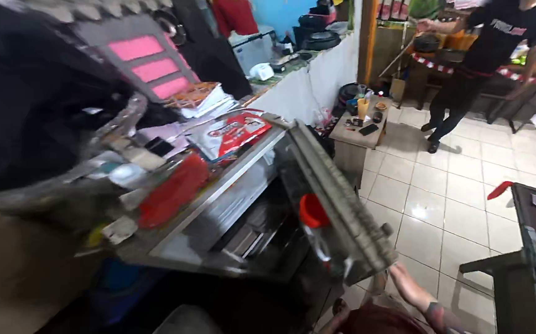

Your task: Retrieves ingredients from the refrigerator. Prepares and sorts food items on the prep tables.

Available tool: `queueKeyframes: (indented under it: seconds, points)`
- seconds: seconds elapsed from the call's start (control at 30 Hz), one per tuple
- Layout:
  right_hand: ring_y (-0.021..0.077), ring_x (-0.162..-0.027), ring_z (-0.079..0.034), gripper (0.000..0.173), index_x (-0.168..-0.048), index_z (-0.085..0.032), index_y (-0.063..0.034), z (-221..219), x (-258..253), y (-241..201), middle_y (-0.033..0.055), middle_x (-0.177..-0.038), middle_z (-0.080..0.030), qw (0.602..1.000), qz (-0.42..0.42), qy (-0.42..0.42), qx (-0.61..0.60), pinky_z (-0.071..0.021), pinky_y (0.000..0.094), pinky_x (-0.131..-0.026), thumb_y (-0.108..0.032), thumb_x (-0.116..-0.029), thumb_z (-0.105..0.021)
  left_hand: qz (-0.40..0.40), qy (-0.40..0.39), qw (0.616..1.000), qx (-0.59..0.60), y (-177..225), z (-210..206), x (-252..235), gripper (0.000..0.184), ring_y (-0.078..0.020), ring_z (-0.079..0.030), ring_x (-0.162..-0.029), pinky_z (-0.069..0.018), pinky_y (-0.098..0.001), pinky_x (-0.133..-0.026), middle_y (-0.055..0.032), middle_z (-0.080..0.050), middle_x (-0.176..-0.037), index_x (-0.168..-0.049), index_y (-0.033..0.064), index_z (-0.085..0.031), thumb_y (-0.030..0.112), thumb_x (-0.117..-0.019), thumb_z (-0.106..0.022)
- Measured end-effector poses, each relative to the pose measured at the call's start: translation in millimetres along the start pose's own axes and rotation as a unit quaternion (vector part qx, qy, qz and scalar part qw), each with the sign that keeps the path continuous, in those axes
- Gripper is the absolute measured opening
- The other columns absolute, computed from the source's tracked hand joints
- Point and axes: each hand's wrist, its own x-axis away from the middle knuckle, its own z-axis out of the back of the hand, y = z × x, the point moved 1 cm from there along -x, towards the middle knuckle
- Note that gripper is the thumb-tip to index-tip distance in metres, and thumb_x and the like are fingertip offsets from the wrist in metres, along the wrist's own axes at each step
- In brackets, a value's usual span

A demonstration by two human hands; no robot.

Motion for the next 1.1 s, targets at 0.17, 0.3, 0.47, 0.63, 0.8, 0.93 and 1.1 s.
queueKeyframes:
  seconds: [0.17, 0.3, 0.47, 0.63, 0.8, 0.93, 1.1]
  points:
    - [0.0171, -0.132, -0.055, 0.063, -0.151, -0.039, -0.0037, 53.5, -57.6, 11.1, 0.0120, -0.143, -0.057, 0.975, 0.086, 0.192, -0.076, -0.0457, 0.0392, -0.112, -0.047, -0.1085, -0.026, 0.106, 0.132, 0.981, -0.092, -25.7, 22.9, 17.5, 0.039, -0.0197, -0.063, -0.128, -0.0505, -0.0424, -0.112, -0.0074, -0.067, -0.136, -0.139, 0.0062, -0.063, 0.023, -0.1042, -0.056]
    - [0.0187, -0.134, -0.053, 0.059, -0.152, -0.038, -0.0004, 106.5, -105.3, -2.1, 0.0165, -0.146, -0.054, 0.960, 0.114, 0.254, -0.037, -0.0437, 0.0381, -0.114, -0.037, -0.1115, -0.016, 0.159, 0.179, 0.964, -0.111, -34.6, 26.4, 20.0, 0.037, -0.0159, -0.064, -0.126, -0.0513, -0.0394, -0.111, -0.0057, -0.069, -0.134, -0.138, 0.0069, -0.063, 0.019, -0.1045, -0.056]
    - [0.0200, -0.130, -0.057, 0.054, -0.149, -0.042, 0.0005, 157.7, -154.3, -15.9, 0.0158, -0.143, -0.057, 0.958, 0.128, 0.257, -0.015, -0.0480, 0.0385, -0.111, -0.034, -0.1127, -0.022, 0.176, 0.178, 0.966, -0.063, -47.8, 20.0, 21.4, 0.036, -0.0147, -0.065, -0.125, -0.0528, -0.0362, -0.110, -0.0034, -0.070, -0.133, -0.138, 0.0088, -0.064, 0.019, -0.1045, -0.057]
    - [0.0191, -0.127, -0.058, 0.047, -0.147, -0.047, -0.0070, 175.9, -183.7, -31.4, 0.0095, -0.139, -0.060, 0.963, 0.075, 0.252, -0.056, -0.0491, 0.0383, -0.107, -0.036, -0.1117, -0.033, 0.225, 0.160, 0.960, -0.047, -48.7, 12.5, 30.9, 0.036, -0.0135, -0.065, -0.124, -0.0529, -0.0348, -0.109, -0.0045, -0.068, -0.135, -0.140, 0.0091, -0.062, 0.019, -0.1057, -0.055]
    - [0.0218, -0.134, -0.054, 0.052, -0.152, -0.042, -0.0105, 184.8, -198.5, -37.6, 0.0088, -0.148, -0.054, 0.962, 0.055, 0.260, -0.057, -0.0457, 0.0413, -0.111, -0.042, -0.1121, -0.030, 0.245, 0.153, 0.957, -0.030, -57.6, 3.1, 37.5, 0.037, -0.0145, -0.065, -0.125, -0.0519, -0.0346, -0.109, -0.0070, -0.068, -0.135, -0.139, 0.0064, -0.062, 0.015, -0.1042, -0.057]
    - [0.0227, -0.140, -0.049, 0.061, -0.154, -0.042, -0.0131, 189.1, -202.9, -41.4, 0.0077, -0.153, -0.051, 0.959, 0.037, 0.278, -0.032, -0.0435, 0.0457, -0.112, -0.053, -0.1102, -0.026, 0.262, 0.122, 0.957, -0.028, -65.6, -0.1, 39.0, 0.036, -0.0134, -0.066, -0.123, -0.0526, -0.0342, -0.108, -0.0049, -0.069, -0.133, -0.139, 0.0091, -0.062, 0.019, -0.1050, -0.055]
    - [0.0240, -0.144, -0.045, 0.071, -0.157, -0.036, -0.0112, 192.8, -202.3, -44.6, 0.0088, -0.158, -0.045, 0.962, 0.035, 0.270, -0.021, -0.0412, 0.0488, -0.115, -0.058, -0.1087, -0.013, 0.273, 0.120, 0.953, -0.047, -69.9, 5.5, 35.4, 0.036, -0.0130, -0.066, -0.122, -0.0532, -0.0344, -0.108, -0.0040, -0.069, -0.133, -0.139, 0.0096, -0.063, 0.020, -0.1047, -0.055]
